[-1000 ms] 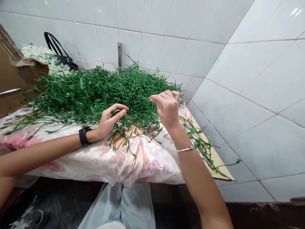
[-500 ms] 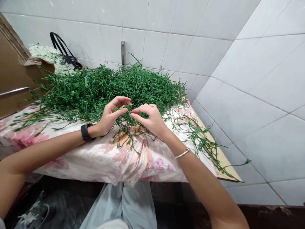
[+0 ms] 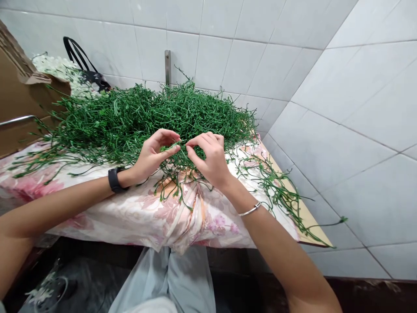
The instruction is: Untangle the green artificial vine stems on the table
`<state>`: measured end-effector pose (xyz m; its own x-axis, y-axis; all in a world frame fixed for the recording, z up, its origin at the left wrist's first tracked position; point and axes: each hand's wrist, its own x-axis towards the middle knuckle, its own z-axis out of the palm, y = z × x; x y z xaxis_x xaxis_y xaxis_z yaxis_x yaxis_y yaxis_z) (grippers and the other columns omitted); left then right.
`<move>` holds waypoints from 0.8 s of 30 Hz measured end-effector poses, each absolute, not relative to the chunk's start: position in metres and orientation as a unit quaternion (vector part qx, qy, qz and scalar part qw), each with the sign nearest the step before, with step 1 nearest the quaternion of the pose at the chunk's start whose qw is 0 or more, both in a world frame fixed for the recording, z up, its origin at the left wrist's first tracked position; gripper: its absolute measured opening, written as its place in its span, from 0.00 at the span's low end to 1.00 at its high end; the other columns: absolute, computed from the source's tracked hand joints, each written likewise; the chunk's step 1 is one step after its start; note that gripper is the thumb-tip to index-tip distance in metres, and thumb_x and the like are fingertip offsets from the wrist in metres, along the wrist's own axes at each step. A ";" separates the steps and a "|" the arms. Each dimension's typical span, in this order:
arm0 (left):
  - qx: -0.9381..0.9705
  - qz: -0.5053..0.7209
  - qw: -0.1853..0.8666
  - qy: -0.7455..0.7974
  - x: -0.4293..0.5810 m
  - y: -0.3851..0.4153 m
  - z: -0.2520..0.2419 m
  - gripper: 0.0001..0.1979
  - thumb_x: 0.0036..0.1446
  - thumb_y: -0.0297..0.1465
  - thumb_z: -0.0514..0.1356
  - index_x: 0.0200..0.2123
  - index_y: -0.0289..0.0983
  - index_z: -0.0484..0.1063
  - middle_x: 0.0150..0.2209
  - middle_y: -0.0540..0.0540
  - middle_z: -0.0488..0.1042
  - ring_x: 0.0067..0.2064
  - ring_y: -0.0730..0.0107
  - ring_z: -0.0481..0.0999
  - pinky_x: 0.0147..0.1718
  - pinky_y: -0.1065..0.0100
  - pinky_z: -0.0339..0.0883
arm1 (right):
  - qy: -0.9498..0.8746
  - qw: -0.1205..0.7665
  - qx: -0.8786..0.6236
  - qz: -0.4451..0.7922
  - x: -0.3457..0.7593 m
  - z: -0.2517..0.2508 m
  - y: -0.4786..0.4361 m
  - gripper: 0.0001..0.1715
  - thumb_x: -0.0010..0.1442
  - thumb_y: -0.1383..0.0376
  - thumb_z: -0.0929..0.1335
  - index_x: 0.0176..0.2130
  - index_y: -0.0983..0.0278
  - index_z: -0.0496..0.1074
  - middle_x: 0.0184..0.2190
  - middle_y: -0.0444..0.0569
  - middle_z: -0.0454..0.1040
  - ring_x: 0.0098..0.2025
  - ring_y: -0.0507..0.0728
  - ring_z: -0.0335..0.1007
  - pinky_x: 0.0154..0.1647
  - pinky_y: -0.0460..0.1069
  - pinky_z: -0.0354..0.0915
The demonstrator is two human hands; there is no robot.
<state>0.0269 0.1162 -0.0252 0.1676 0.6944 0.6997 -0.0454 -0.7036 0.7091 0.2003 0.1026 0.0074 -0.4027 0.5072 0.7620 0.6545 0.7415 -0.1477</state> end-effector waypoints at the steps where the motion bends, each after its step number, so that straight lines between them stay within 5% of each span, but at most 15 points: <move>1: 0.702 0.602 0.305 0.226 0.027 0.117 -0.026 0.11 0.52 0.30 0.61 0.39 0.37 0.66 0.39 0.47 0.69 0.41 0.75 0.69 0.43 0.72 0.64 | -0.833 0.423 -0.349 -0.077 0.200 0.007 0.103 0.05 0.58 0.64 0.65 0.31 0.62 0.69 0.30 0.43 0.74 0.35 0.52 0.66 0.44 0.52 0.53; 14: 0.767 0.549 0.269 0.197 0.024 0.115 -0.027 0.16 0.53 0.29 0.59 0.45 0.37 0.63 0.41 0.45 0.70 0.44 0.72 0.71 0.46 0.68 0.66 | -0.829 0.439 -0.346 0.005 0.198 0.001 0.106 0.04 0.53 0.63 0.68 0.29 0.62 0.69 0.30 0.43 0.74 0.36 0.54 0.68 0.43 0.52 0.54; 19: 0.779 0.548 0.156 0.261 0.025 0.107 -0.023 0.11 0.53 0.30 0.59 0.41 0.36 0.65 0.39 0.46 0.70 0.39 0.73 0.70 0.39 0.70 0.66 | -0.821 0.444 -0.358 -0.040 0.195 -0.001 0.104 0.01 0.52 0.67 0.67 0.28 0.62 0.67 0.28 0.42 0.73 0.34 0.54 0.67 0.43 0.52 0.54; 24: 0.776 0.538 0.154 0.291 0.025 0.106 -0.019 0.09 0.53 0.33 0.59 0.37 0.36 0.66 0.35 0.48 0.71 0.35 0.76 0.69 0.34 0.73 0.64 | -0.841 0.411 -0.344 -0.075 0.195 -0.003 0.105 0.01 0.56 0.67 0.64 0.32 0.63 0.66 0.30 0.44 0.72 0.35 0.53 0.66 0.42 0.51 0.54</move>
